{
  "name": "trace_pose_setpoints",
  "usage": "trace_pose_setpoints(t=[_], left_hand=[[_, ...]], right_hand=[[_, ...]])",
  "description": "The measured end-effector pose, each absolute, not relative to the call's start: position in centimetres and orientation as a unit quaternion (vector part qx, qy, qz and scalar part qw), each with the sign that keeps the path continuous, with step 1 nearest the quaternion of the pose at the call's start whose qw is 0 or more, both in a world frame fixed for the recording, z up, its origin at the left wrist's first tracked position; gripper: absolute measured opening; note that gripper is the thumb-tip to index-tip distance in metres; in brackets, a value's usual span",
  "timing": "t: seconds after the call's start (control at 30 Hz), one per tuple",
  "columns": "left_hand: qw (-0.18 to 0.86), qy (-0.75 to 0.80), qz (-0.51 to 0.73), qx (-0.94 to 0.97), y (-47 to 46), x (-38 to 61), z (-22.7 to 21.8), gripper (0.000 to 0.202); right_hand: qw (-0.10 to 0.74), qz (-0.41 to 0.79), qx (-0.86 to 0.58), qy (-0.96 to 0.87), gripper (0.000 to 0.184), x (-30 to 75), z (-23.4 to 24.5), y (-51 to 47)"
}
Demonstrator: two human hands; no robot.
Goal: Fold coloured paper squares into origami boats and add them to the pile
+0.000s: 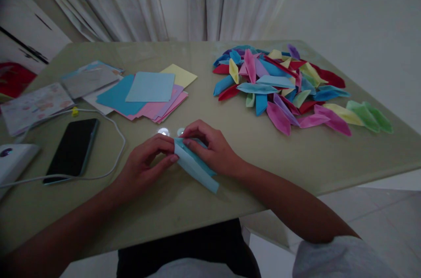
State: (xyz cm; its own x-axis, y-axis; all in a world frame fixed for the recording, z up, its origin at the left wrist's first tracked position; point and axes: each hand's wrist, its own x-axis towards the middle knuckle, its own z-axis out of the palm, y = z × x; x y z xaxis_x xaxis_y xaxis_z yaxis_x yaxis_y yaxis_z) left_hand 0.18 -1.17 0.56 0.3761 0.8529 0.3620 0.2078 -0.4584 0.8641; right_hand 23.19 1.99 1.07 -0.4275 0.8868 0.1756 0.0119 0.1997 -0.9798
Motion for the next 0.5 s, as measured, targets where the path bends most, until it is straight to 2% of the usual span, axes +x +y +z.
trace_pose_setpoints(t=[0.1, 0.33, 0.4, 0.5], left_hand=[[0.397, 0.369, 0.421, 0.727, -1.3, 0.2, 0.5, 0.004], [0.472, 0.437, 0.433, 0.631, -1.6, 0.4, 0.2, 0.013], [0.486, 0.442, 0.443, 0.61, -1.5, 0.5, 0.1, 0.016], [0.507, 0.443, 0.468, 0.572, -1.3, 0.6, 0.1, 0.024]], right_hand=[[0.4, 0.536, -0.35, -0.655, 0.015, 23.4, 1.4, 2.0], [0.381, 0.583, -0.295, -0.655, 0.046, 24.3, 2.0, 2.6], [0.382, 0.579, -0.303, -0.654, 0.042, 24.3, 2.0, 2.6], [0.39, 0.557, -0.335, -0.652, 0.026, 24.2, 1.8, 2.5]])
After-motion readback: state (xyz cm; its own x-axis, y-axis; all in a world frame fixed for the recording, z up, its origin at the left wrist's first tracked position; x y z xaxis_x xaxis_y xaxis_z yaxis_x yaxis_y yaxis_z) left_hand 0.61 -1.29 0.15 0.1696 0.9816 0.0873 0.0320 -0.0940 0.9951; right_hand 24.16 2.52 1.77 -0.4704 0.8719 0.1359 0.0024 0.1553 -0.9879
